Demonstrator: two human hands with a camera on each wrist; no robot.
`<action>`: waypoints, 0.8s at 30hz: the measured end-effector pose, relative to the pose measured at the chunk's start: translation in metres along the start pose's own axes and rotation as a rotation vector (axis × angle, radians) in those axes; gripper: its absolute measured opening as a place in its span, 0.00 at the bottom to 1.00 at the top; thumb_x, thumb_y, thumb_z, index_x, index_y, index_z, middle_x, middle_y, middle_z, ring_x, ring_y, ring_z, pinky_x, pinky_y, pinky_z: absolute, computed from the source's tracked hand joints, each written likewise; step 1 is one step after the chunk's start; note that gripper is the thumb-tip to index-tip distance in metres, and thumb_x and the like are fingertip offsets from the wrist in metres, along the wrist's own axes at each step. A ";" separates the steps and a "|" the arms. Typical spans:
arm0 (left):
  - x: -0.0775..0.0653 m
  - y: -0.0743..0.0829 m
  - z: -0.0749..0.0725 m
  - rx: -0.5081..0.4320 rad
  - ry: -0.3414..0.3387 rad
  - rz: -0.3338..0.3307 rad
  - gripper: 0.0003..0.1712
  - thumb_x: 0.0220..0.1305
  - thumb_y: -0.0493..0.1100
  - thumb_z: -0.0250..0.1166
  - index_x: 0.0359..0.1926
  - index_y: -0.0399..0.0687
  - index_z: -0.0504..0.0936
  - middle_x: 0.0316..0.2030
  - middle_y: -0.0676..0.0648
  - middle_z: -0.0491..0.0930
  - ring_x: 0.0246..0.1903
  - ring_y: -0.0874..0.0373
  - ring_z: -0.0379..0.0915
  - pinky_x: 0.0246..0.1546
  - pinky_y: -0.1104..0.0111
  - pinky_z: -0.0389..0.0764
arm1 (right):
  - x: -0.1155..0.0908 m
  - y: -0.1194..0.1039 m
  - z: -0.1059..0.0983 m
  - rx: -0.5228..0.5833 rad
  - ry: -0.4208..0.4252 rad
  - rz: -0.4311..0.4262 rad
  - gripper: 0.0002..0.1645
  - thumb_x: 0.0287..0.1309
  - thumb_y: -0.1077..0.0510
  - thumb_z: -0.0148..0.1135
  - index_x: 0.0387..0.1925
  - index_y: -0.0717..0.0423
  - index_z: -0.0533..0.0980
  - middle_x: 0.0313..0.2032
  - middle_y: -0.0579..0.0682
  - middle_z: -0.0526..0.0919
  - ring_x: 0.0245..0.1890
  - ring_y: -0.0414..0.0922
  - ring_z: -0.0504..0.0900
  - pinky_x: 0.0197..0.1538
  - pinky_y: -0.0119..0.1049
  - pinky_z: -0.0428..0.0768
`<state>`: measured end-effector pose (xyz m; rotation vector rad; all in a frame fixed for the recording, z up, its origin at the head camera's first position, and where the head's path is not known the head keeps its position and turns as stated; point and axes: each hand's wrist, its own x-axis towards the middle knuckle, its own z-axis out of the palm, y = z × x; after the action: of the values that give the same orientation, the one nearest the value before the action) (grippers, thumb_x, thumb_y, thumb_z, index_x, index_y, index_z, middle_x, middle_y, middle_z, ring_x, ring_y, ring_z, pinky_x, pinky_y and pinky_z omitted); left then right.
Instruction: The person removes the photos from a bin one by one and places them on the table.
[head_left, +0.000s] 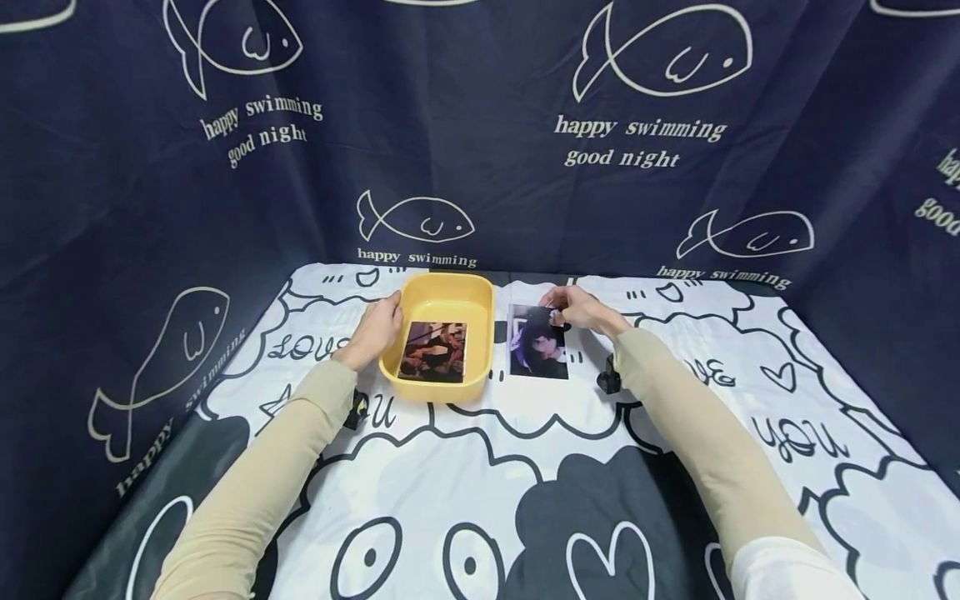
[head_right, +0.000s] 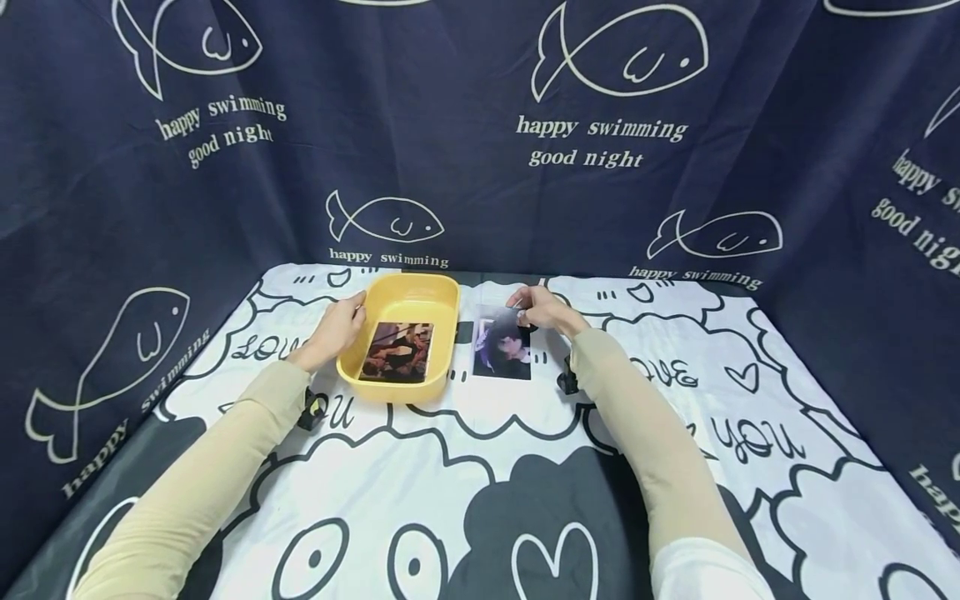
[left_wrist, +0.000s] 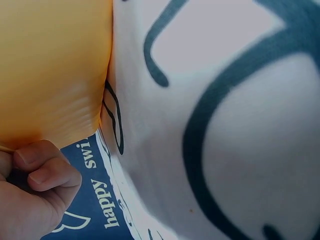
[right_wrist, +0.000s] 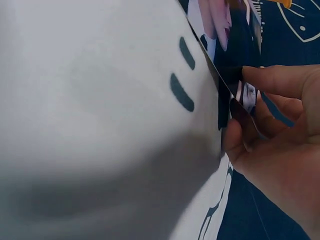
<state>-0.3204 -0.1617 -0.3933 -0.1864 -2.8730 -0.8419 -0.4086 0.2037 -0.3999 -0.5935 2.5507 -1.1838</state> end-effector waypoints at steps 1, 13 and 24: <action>0.000 0.000 0.000 0.007 0.005 0.005 0.28 0.73 0.37 0.42 0.70 0.32 0.58 0.61 0.30 0.71 0.26 0.51 0.73 0.32 0.61 0.79 | 0.000 0.001 0.000 -0.017 -0.002 -0.004 0.22 0.47 0.78 0.57 0.48 0.70 0.74 0.40 0.62 0.79 0.33 0.41 0.73 0.36 0.28 0.74; -0.001 0.001 -0.002 0.025 -0.005 0.001 0.28 0.74 0.38 0.42 0.71 0.33 0.58 0.48 0.31 0.78 0.19 0.56 0.69 0.22 0.68 0.75 | 0.007 -0.016 -0.003 0.057 -0.039 -0.048 0.25 0.55 0.78 0.52 0.57 0.71 0.70 0.53 0.72 0.75 0.52 0.63 0.76 0.55 0.45 0.80; 0.000 0.000 0.000 0.013 -0.003 0.006 0.28 0.73 0.38 0.42 0.71 0.33 0.58 0.37 0.35 0.78 0.18 0.57 0.69 0.20 0.68 0.75 | 0.038 -0.071 0.010 0.420 -0.169 -0.168 0.25 0.60 0.70 0.59 0.59 0.64 0.71 0.57 0.65 0.76 0.53 0.53 0.78 0.62 0.58 0.73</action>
<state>-0.3204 -0.1619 -0.3933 -0.1950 -2.8780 -0.8220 -0.4206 0.1379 -0.3537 -0.7736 2.0579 -1.5926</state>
